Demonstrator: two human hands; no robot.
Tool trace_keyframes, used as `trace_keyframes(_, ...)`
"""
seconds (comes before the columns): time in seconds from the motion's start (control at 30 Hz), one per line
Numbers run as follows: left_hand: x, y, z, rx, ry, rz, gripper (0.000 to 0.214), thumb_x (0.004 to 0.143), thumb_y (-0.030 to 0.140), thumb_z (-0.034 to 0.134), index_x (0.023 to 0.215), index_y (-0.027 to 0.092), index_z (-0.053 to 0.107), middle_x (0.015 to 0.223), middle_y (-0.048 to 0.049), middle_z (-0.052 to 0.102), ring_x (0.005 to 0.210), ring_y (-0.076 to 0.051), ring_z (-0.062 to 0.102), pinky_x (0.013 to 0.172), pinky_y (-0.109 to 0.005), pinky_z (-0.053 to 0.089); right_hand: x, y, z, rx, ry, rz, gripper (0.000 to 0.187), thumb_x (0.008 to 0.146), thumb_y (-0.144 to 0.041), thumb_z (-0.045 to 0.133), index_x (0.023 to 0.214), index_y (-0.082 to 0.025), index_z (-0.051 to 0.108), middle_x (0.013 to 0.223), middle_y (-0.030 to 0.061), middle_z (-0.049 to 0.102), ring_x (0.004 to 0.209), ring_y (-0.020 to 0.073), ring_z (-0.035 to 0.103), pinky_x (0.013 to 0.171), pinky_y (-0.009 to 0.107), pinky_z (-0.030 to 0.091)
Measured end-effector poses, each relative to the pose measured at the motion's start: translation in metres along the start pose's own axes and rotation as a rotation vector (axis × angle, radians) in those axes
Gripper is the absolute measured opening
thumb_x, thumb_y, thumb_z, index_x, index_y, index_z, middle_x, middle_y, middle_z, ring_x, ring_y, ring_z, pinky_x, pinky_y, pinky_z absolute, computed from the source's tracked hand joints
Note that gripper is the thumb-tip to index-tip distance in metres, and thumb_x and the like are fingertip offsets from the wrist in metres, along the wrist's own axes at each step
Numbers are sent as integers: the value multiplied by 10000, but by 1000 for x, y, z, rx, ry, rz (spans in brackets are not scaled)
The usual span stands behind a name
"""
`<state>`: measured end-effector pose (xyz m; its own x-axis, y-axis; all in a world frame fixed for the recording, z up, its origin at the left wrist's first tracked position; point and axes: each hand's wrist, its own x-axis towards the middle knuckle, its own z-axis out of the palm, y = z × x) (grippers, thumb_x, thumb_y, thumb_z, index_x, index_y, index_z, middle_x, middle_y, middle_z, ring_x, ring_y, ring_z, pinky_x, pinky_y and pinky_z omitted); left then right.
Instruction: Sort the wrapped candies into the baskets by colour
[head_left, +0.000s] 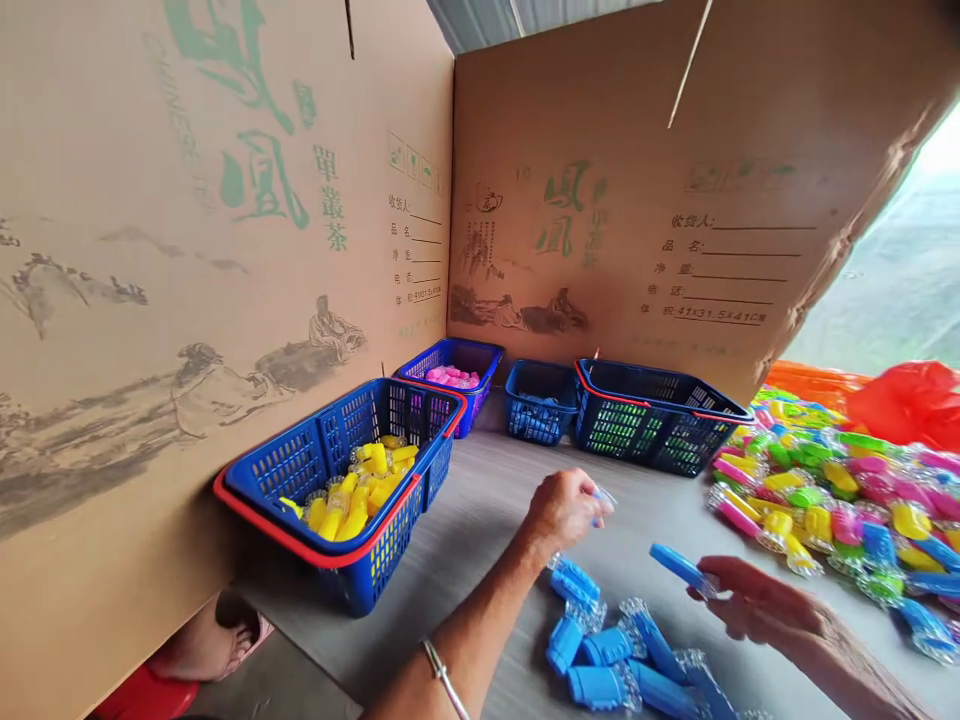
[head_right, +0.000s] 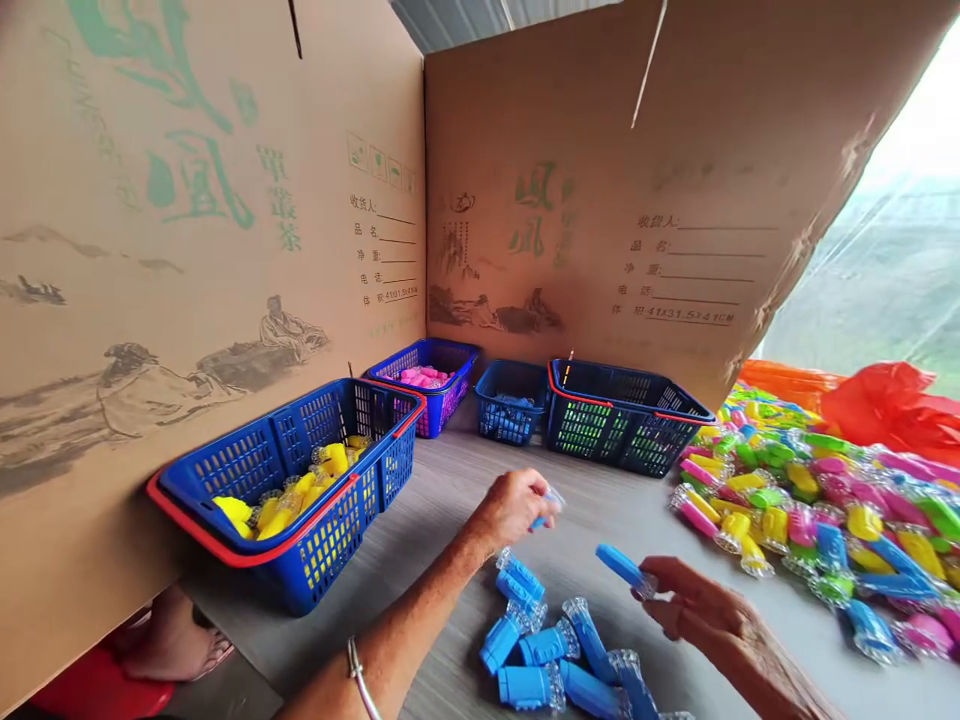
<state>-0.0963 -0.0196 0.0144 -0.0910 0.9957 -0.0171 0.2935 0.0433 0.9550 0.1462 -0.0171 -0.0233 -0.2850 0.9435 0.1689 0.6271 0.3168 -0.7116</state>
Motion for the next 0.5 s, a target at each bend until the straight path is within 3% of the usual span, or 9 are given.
trace_keyframes(0.1, 2, 2, -11, -490, 118, -135, 203, 831, 300, 489, 939, 152, 578, 670, -24, 659, 424, -96, 502, 437, -206, 393, 36, -56, -3, 143, -84, -21, 354, 761, -547, 574, 939, -259, 680, 792, 44, 717, 623, 208, 612, 596, 333, 498)
trace_keyframes(0.2, 2, -3, -17, -752, 258, -195, 286, 864, 352, 454, 1037, 138, 533, 703, -53, 676, 416, -101, 526, 425, -207, 413, 86, -129, 8, 308, -117, -132, 299, 754, -443, 623, 911, -195, 677, 725, 35, 689, 596, 166, 578, 551, 283, 448)
trace_keyframes(0.37, 7, -19, -13, -779, 365, -244, 345, 831, 444, 523, 1023, 159, 540, 634, -33, 647, 369, -101, 496, 374, -196, 379, 174, -227, 51, 617, -124, -104, 240, 755, -304, 619, 953, -169, 629, 875, 57, 720, 567, 121, 587, 507, 230, 437)
trace_keyframes(0.5, 13, -26, -5, -764, 450, -188, 390, 759, 534, 579, 883, 166, 539, 584, -4, 600, 361, -91, 478, 352, -184, 346, 206, -261, 80, 631, -147, -104, 274, 807, -229, 522, 1064, -172, 595, 941, 68, 728, 628, 135, 652, 541, 231, 484)
